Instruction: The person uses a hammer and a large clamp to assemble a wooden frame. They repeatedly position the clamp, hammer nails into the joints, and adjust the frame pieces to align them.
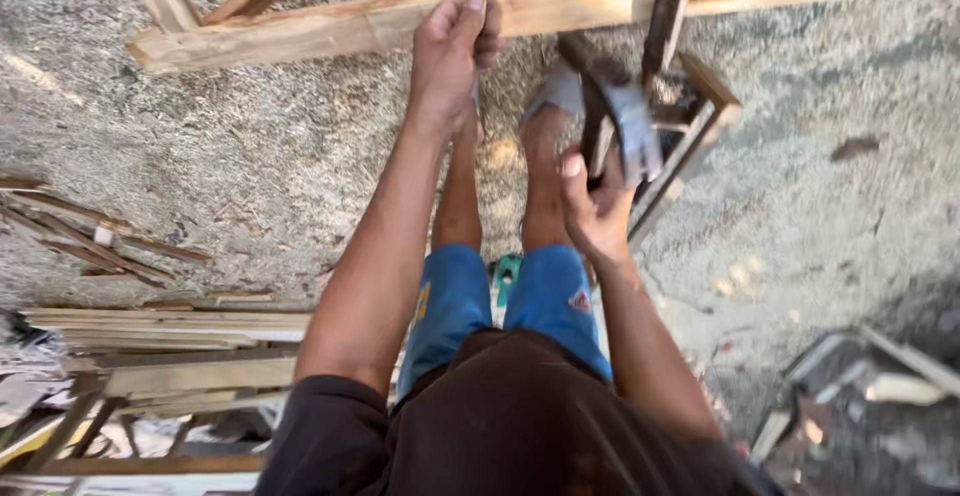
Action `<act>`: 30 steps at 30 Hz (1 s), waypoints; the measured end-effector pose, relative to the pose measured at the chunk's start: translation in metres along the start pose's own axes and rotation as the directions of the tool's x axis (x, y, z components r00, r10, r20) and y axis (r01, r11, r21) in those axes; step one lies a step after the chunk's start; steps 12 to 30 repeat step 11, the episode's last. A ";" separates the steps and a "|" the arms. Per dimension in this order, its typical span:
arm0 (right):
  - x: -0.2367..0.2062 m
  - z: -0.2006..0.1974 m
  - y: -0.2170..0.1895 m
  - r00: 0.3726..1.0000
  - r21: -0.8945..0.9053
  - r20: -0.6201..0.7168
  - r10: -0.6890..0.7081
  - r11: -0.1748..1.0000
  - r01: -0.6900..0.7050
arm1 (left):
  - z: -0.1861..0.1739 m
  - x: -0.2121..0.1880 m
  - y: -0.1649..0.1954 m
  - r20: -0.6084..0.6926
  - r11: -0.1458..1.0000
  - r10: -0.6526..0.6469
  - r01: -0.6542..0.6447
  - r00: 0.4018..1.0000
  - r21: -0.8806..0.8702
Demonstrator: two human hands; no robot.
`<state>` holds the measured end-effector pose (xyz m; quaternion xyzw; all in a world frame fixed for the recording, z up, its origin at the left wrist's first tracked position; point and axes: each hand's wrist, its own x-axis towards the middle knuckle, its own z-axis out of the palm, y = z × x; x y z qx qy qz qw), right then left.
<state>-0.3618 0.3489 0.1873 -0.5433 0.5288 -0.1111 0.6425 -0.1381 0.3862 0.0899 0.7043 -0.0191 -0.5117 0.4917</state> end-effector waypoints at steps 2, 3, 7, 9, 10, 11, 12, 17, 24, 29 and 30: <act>-0.031 -0.018 -0.023 0.992 -0.095 -0.054 0.111 0.989 -0.116 | 0.016 -0.045 -0.005 0.258 0.782 0.019 0.146 0.966 -0.606; -0.029 -0.021 -0.030 0.991 -0.082 -0.084 0.106 0.990 -0.113 | 0.025 -0.067 -0.005 0.282 0.778 -0.008 0.183 0.959 -0.601; 0.009 -0.019 -0.074 0.954 -0.021 -0.098 0.282 0.958 -0.285 | 0.054 -0.088 0.031 0.315 0.773 0.015 0.189 0.949 -0.606; 0.010 -0.026 -0.088 0.979 -0.058 -0.078 0.189 0.979 -0.194 | 0.069 -0.104 0.042 0.359 0.767 -0.015 0.241 0.933 -0.595; 0.016 -0.030 -0.092 0.987 -0.078 -0.063 0.147 0.985 -0.152 | 0.077 -0.110 0.046 0.375 0.772 -0.008 0.244 0.927 -0.587; 0.036 -0.021 -0.092 0.988 -0.072 -0.072 0.137 0.987 -0.142 | 0.082 -0.107 0.050 0.392 0.781 0.011 0.237 0.920 -0.577; 0.036 -0.021 -0.092 0.988 -0.072 -0.072 0.137 0.987 -0.142 | 0.082 -0.107 0.050 0.392 0.781 0.011 0.237 0.920 -0.577; 0.036 -0.021 -0.092 0.988 -0.072 -0.072 0.137 0.987 -0.142 | 0.082 -0.107 0.050 0.392 0.781 0.011 0.237 0.920 -0.577; 0.036 -0.021 -0.092 0.988 -0.072 -0.072 0.137 0.987 -0.142 | 0.082 -0.107 0.050 0.392 0.781 0.011 0.237 0.920 -0.577; 0.036 -0.021 -0.092 0.988 -0.072 -0.072 0.137 0.987 -0.142 | 0.082 -0.107 0.050 0.392 0.781 0.011 0.237 0.920 -0.577; 0.036 -0.021 -0.092 0.988 -0.072 -0.072 0.137 0.987 -0.142 | 0.082 -0.107 0.050 0.392 0.781 0.011 0.237 0.920 -0.577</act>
